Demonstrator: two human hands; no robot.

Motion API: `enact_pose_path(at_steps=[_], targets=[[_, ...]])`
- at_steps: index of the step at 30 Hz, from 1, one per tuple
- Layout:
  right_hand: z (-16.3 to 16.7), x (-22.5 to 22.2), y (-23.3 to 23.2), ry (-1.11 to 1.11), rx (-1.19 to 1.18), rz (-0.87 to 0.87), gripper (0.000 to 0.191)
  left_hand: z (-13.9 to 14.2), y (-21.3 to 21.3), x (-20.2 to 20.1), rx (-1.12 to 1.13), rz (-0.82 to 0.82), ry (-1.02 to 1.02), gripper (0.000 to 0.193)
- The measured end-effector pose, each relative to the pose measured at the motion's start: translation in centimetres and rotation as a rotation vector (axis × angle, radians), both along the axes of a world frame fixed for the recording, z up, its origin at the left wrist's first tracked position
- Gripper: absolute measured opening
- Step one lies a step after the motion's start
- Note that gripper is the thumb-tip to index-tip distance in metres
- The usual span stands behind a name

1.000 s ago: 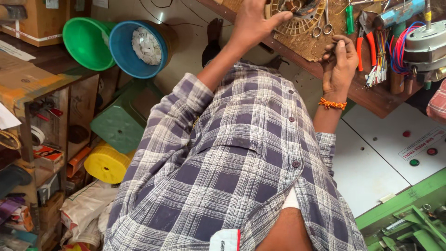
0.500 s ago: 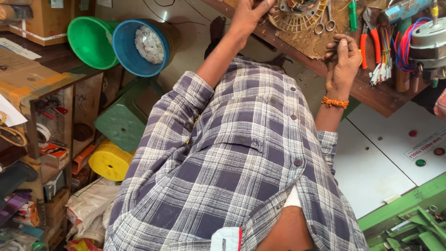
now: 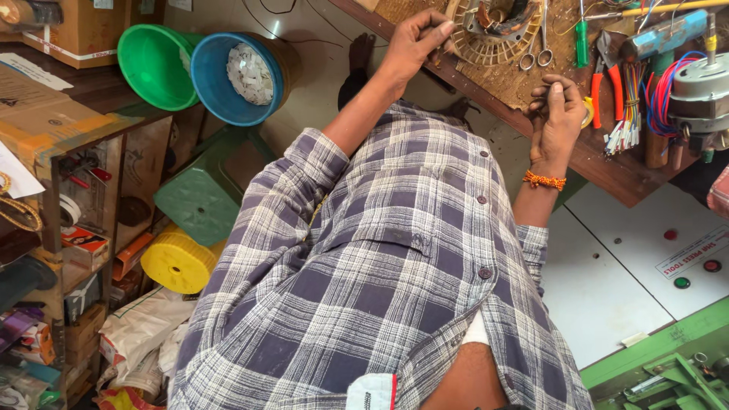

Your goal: The person works on a small electrical motor stator at a cluttered workbench, using a screwdriver and pliers to adjust and secure internal components. The person repeatedly manipulates the stator, occasionally setting it down and picking it up again while handling tools.

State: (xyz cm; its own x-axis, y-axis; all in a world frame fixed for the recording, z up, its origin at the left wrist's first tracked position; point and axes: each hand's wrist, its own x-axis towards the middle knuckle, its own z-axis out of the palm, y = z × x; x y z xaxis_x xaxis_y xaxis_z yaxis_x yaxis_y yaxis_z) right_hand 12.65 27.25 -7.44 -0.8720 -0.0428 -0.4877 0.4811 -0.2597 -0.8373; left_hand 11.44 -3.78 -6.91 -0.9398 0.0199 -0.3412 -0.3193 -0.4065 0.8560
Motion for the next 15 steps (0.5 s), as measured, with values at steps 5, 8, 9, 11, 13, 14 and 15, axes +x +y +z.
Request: enact_pose_path(at_steps=[5, 8, 9, 11, 13, 14, 15], targets=[[-0.1, 0.0, 0.1, 0.009, 0.009, 0.008, 0.016, 0.4, -0.8, 1.5, -0.333, 0.146, 0.099, 0.015], [-0.2, 0.1, 0.2, 0.023, 0.019, 0.008, 0.016, 2.7, -1.7, 2.4, -0.755, 0.266, 0.314, 0.010], [-0.2, 0.1, 0.2, 0.026, 0.022, 0.009, 0.016, 3.6, -1.9, 2.5, -0.832, 0.259, 0.357, 0.008], [-0.2, 0.2, 0.2, 0.032, 0.022, 0.009, 0.016, 5.2, -2.1, 1.7, -0.999, 0.228, 0.557, 0.011], [-0.1, 0.3, 0.2, 0.037, 0.018, 0.012, 0.016, 6.2, -1.6, 0.3, -1.165, 0.166, 0.876, 0.019], [0.0, 0.3, 0.2, 0.033, 0.017, 0.012, 0.016, 6.4, -1.1, -0.3, -1.176, 0.065, 0.859, 0.024], [0.1, 0.3, 0.1, 0.030, 0.017, 0.013, 0.016, 6.5, -0.6, -1.4, -1.184, -0.036, 0.843, 0.031]])
